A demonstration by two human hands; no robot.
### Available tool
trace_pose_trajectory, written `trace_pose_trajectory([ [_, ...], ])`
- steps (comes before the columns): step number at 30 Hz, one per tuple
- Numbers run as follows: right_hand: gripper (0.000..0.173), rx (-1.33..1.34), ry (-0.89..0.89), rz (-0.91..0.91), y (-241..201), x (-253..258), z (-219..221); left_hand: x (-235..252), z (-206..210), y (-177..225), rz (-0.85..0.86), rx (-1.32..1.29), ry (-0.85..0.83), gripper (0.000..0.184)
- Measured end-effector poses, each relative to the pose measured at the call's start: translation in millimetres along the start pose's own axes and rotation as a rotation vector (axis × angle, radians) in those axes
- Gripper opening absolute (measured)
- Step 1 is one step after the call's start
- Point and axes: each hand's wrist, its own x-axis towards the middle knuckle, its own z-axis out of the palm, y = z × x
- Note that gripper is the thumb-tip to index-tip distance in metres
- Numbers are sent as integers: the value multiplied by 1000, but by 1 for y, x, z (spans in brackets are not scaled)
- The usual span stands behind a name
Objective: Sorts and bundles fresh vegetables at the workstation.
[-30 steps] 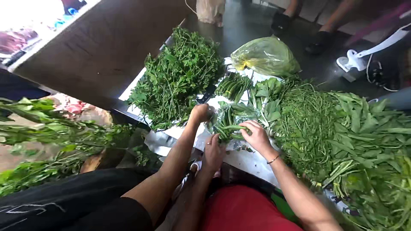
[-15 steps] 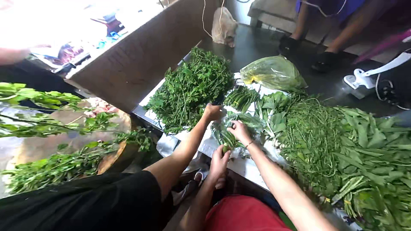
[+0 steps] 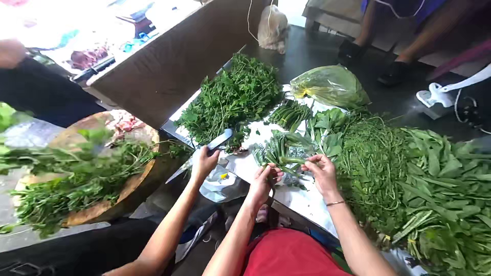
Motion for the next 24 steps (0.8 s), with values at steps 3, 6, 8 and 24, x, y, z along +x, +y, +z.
trace_pose_trajectory([
  [3, 10, 210, -64, 93, -4, -28, 11, 5, 13, -6, 27, -63, -55, 35],
  [6, 16, 304, -75, 138, 8, -45, 23, 6, 24, -11, 63, -111, -93, 36],
  [8, 17, 335, -60, 167, 16, -50, 28, 7, 23, -14, 92, -124, -118, 36],
  [24, 29, -808, -426, -15, 54, 17, 42, -31, -48, -17, 219, 111, 142, 29],
])
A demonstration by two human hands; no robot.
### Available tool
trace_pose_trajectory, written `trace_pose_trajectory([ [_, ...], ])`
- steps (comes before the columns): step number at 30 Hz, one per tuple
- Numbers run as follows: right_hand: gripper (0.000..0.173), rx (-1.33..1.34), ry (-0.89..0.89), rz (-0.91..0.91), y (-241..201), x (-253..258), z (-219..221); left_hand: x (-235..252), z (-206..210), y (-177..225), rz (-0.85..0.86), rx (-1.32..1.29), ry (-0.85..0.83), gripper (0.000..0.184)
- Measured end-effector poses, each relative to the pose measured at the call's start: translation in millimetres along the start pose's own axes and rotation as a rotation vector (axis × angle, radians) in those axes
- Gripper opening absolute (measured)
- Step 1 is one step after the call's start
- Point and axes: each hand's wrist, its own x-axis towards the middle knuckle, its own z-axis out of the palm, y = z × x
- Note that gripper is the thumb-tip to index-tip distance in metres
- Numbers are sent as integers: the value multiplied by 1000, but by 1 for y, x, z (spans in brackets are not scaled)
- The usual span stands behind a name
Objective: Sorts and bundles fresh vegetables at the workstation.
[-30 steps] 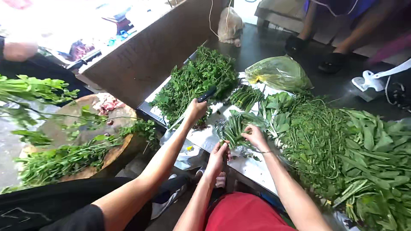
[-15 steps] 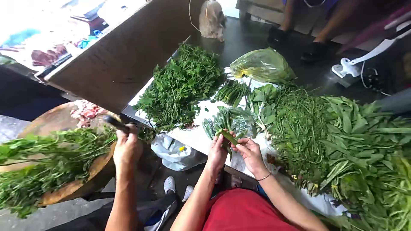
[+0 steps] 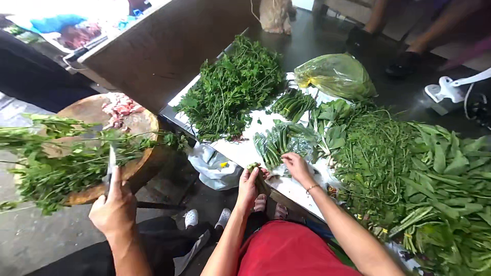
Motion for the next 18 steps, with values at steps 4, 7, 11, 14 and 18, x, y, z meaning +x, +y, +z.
trace_pose_trajectory([
  [4, 38, -326, 32, 12, 10, 47, 4, -1, -3, 5, 148, 258, -34, 30],
  [7, 44, -374, 36, 55, 1, 56, 4, -1, -2, 14, 268, 484, -59, 29],
  [11, 50, -379, 56, 148, 1, 61, 4, 1, -1, 25, 310, 539, -73, 30],
  [14, 45, -414, 39, 143, 9, 63, 3, 3, 4, 30, 234, 356, -91, 33],
  [18, 33, -444, 37, 152, 14, 62, 0, 5, 15, 34, 130, 95, -100, 31],
])
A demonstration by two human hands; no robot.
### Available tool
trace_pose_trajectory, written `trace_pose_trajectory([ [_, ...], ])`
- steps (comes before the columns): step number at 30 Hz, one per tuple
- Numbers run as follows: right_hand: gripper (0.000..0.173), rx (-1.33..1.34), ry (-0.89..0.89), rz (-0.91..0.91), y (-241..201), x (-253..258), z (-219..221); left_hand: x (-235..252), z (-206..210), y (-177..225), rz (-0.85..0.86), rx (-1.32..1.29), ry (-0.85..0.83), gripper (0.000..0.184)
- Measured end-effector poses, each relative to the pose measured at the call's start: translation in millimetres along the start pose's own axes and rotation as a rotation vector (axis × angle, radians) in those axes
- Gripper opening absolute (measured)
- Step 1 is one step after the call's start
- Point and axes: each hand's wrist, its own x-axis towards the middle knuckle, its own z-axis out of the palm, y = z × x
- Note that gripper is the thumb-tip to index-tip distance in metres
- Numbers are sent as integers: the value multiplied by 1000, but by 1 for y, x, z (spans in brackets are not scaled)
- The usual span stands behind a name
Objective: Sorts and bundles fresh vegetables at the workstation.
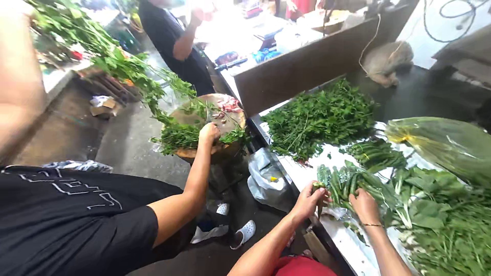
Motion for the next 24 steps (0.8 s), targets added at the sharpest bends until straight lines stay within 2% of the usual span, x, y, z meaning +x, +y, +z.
trace_pose_trajectory([
  [7, 33, 182, 80, 91, 1, -25, -35, 3, 13, -3, -144, -233, 36, 27],
  [13, 29, 415, 330, -39, 20, -69, -79, 7, 12, -10, -219, -234, 27, 29],
  [19, 25, 855, 465, -175, 13, -106, -115, 15, 19, -8, -224, -227, -30, 27],
  [24, 25, 883, 528, -275, 3, -121, -129, 22, 30, -1, -213, -205, -88, 28],
])
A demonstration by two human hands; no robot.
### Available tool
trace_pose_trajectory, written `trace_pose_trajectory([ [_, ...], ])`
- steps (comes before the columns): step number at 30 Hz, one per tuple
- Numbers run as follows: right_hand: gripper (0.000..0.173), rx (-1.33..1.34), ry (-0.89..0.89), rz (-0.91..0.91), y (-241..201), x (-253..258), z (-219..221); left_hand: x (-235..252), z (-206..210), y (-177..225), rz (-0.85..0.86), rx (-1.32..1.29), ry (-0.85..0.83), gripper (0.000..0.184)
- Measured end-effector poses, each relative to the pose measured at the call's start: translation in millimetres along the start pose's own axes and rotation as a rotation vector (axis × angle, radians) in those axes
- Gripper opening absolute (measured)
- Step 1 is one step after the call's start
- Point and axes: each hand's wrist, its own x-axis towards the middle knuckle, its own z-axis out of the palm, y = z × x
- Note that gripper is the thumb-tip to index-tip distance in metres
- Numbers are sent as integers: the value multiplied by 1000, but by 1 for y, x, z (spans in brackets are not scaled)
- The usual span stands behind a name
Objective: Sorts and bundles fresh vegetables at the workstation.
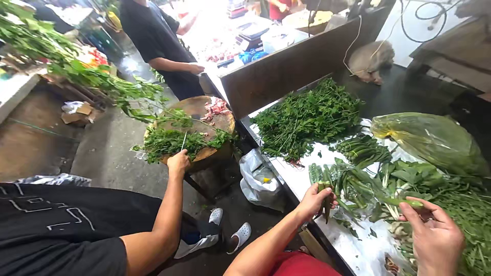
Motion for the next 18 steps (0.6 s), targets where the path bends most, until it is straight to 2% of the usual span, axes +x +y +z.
trace_pose_trajectory([
  [5, 24, 33, -42, -147, -14, 1, 2, -4, 5, 16, -19, 41, -9, 29],
  [8, 24, 47, -206, -170, -27, 3, 8, -3, 4, 22, 9, 77, -67, 31],
  [13, 36, -17, -677, -12, -41, 14, 38, 3, 9, 31, 25, 133, -117, 29],
  [15, 38, 0, -749, 65, -39, 18, 52, 7, 10, 29, 29, 145, -115, 30],
  [18, 33, 60, -754, 163, -34, 24, 63, 12, 9, 26, 29, 124, -139, 33],
])
